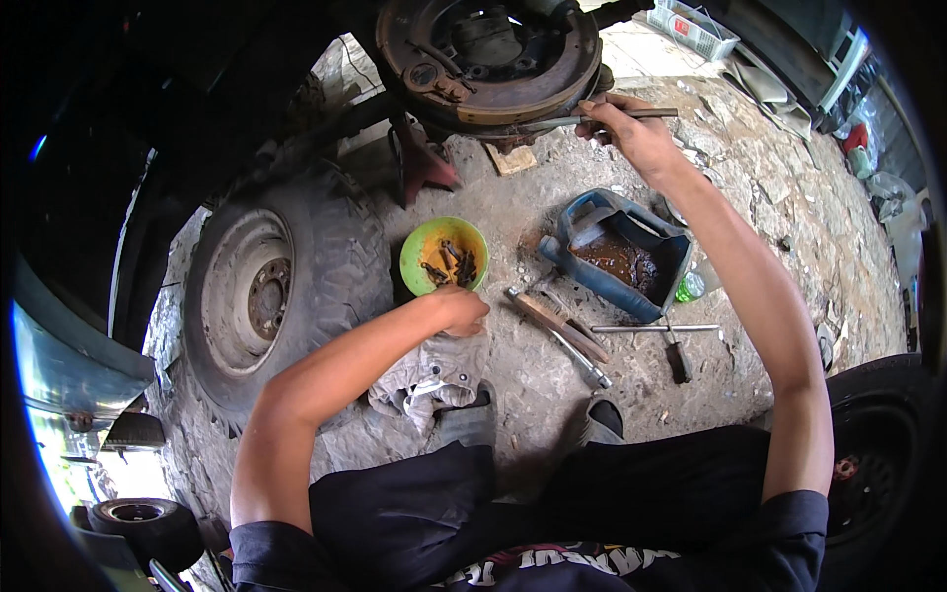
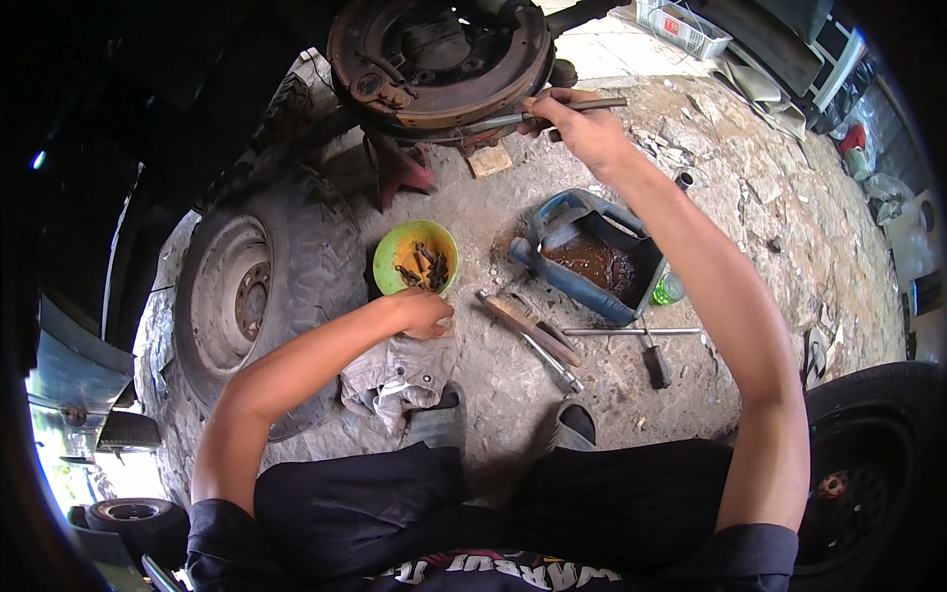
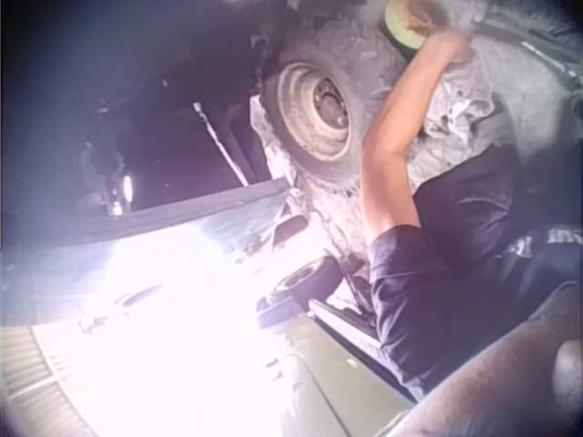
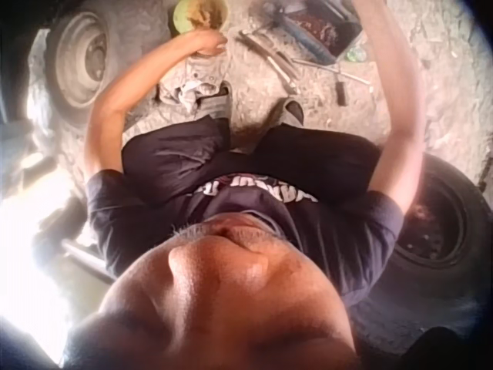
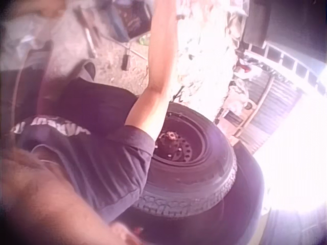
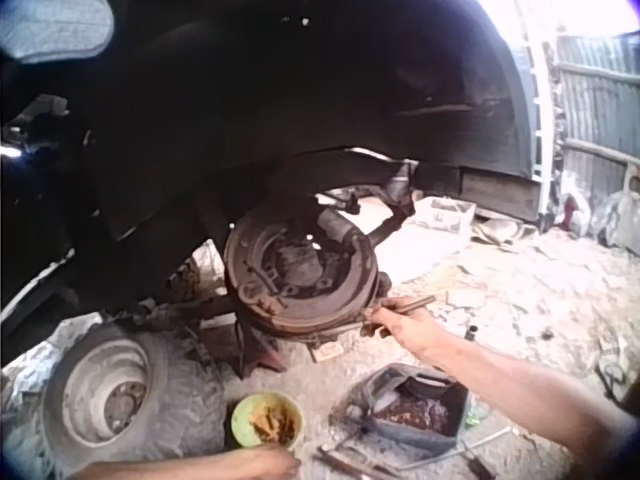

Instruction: The person wipes a wheel hub using a cloth, then places a brake shoe onto the brake assembly and uses a screwdriver to attach a spring and a metal clip.

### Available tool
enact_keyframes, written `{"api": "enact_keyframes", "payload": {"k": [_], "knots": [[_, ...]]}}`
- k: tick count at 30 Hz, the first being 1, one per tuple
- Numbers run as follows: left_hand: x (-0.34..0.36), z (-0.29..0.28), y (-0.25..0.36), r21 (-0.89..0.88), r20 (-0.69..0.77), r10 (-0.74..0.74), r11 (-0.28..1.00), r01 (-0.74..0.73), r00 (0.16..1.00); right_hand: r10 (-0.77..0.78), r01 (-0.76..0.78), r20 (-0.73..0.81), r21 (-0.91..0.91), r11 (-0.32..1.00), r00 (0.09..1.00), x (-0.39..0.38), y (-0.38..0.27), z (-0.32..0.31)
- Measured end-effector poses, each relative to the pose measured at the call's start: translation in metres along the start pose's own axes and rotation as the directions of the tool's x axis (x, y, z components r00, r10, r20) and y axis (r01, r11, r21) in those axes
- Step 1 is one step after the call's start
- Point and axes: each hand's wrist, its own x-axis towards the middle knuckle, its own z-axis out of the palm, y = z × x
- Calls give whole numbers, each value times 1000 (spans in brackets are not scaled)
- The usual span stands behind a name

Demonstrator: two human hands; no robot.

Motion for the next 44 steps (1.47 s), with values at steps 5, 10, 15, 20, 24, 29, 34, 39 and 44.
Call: {"api": "enact_keyframes", "payload": {"k": [5,10,15,20,24,29,34,39,44], "knots": [[-3,-11,-4,-16,48,-71,997,72,996,-94,90,39,84,992,995,-16,1,53],[0,-5,-6,-71,-59,-30,997,26,998,-153,153,62,7,988,986,-6,0,40],[-2,3,4,-13,21,12,1000,-11,1000,-99,102,35,-88,991,994,-6,3,-7],[-6,4,-8,-5,85,-66,998,67,994,-80,68,100,123,990,992,-14,3,54],[-2,-1,-11,-77,-21,-62,995,60,998,-149,135,117,121,983,982,-8,2,49],[-7,4,-4,-79,-58,-20,997,16,998,-48,48,138,0,999,989,0,0,-17],[-16,21,-12,-13,81,-55,998,56,995,-34,33,101,7,999,994,-4,-2,9],[-8,7,-8,-44,13,-47,998,48,999,-139,131,171,56,990,975,0,-6,25],[-5,11,-1,-41,-7,11,999,-12,1000,-50,72,237,-85,994,970,7,-5,-18]]}}
